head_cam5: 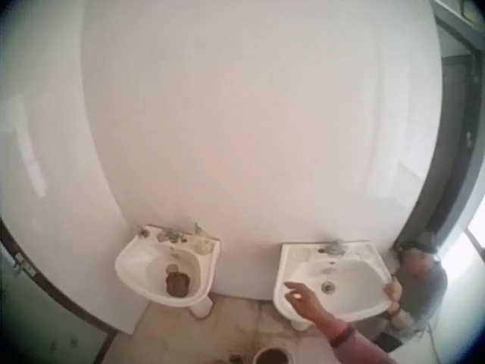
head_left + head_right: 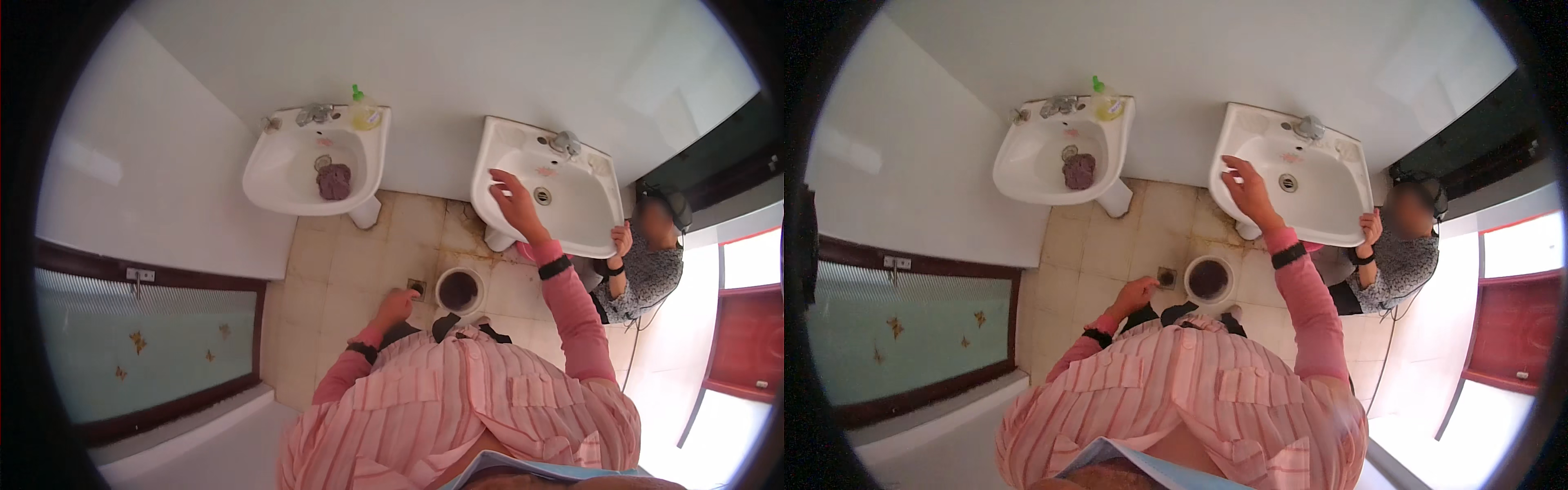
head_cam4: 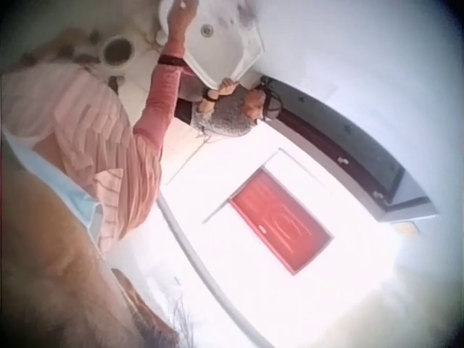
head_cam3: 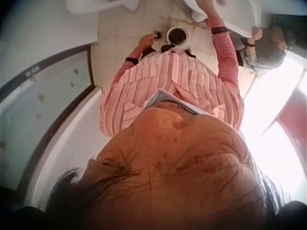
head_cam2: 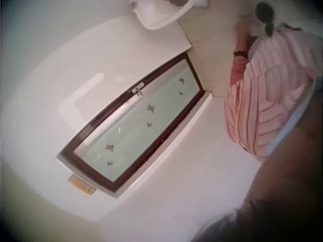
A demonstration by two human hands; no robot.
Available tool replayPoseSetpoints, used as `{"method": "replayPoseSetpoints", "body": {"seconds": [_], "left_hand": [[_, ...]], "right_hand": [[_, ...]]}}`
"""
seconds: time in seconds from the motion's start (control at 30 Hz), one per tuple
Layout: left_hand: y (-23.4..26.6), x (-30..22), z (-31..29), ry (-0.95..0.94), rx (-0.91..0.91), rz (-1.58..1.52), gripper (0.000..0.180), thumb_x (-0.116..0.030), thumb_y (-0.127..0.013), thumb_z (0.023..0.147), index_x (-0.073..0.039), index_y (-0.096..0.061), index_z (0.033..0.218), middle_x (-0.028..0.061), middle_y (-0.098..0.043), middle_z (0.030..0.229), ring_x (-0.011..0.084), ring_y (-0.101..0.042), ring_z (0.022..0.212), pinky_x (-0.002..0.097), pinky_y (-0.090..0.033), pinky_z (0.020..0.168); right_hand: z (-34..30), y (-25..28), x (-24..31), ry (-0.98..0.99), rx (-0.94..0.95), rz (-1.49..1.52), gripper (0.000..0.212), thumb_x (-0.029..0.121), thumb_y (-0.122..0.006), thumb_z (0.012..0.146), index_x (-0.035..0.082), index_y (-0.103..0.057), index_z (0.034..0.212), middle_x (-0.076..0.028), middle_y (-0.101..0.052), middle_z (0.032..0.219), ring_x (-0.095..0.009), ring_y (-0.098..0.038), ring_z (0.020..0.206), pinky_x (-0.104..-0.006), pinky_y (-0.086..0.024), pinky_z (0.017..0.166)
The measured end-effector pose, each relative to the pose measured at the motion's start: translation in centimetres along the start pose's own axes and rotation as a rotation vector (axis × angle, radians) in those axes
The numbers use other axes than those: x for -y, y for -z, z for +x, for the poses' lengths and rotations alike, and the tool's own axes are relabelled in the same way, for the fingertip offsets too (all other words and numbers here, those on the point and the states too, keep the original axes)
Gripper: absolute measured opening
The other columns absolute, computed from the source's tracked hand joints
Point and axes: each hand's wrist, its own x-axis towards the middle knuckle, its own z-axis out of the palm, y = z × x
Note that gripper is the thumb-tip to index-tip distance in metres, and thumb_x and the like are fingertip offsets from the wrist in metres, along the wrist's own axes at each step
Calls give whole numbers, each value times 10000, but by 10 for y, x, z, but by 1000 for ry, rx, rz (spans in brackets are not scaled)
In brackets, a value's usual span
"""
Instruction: Repairing or maintaining a bathroom sink by removing and cleaning components.
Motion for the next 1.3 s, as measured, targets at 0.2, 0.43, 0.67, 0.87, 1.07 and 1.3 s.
{"method": "replayPoseSetpoints", "body": {"seconds": [0.2,0.43,0.67,0.87,1.07,1.3], "left_hand": [[88,72,-28,194,-88,43,203,-136,-487,774,-104,-594,943,129,-603,805,322,-570,788,406,-457,698],[130,195,-120,618,-508,-290,244,-43,-527,710,-72,-596,942,106,-576,647,177,-573,560,308,-463,550],[90,200,-125,737,-426,-639,278,-86,-510,767,-77,-559,1040,74,-593,744,128,-568,587,243,-458,503],[78,202,-120,413,-210,-235,280,-55,-487,741,-48,-566,1010,115,-607,693,171,-601,582,297,-472,535],[101,194,-122,897,-342,-698,311,-60,-524,743,-21,-540,1052,103,-583,729,145,-564,554,233,-432,459],[100,213,-112,894,-250,-736,300,-47,-500,759,-19,-534,1056,106,-581,737,135,-550,544,228,-430,450]], "right_hand": [[76,-141,-2,-33,140,5,324,142,-558,811,71,-517,1124,-107,-574,981,-195,-582,835,-304,-477,722],[92,-268,-1,-154,223,14,334,110,-562,799,65,-509,1127,-70,-561,932,-121,-565,720,-258,-468,602],[208,-271,10,199,-99,-306,483,33,-556,699,92,-462,1169,-162,-491,1077,-301,-525,937,-366,-447,785],[285,-267,26,380,31,-749,584,-37,-498,692,177,-426,1230,-160,-381,1275,-361,-459,1061,-409,-432,852],[302,-245,17,452,127,-954,456,-27,-475,738,150,-506,1157,-103,-419,1266,-338,-491,1025,-388,-450,839],[307,-236,45,530,391,-971,208,52,-492,787,83,-581,973,-66,-542,1014,-261,-560,841,-363,-475,692]]}}
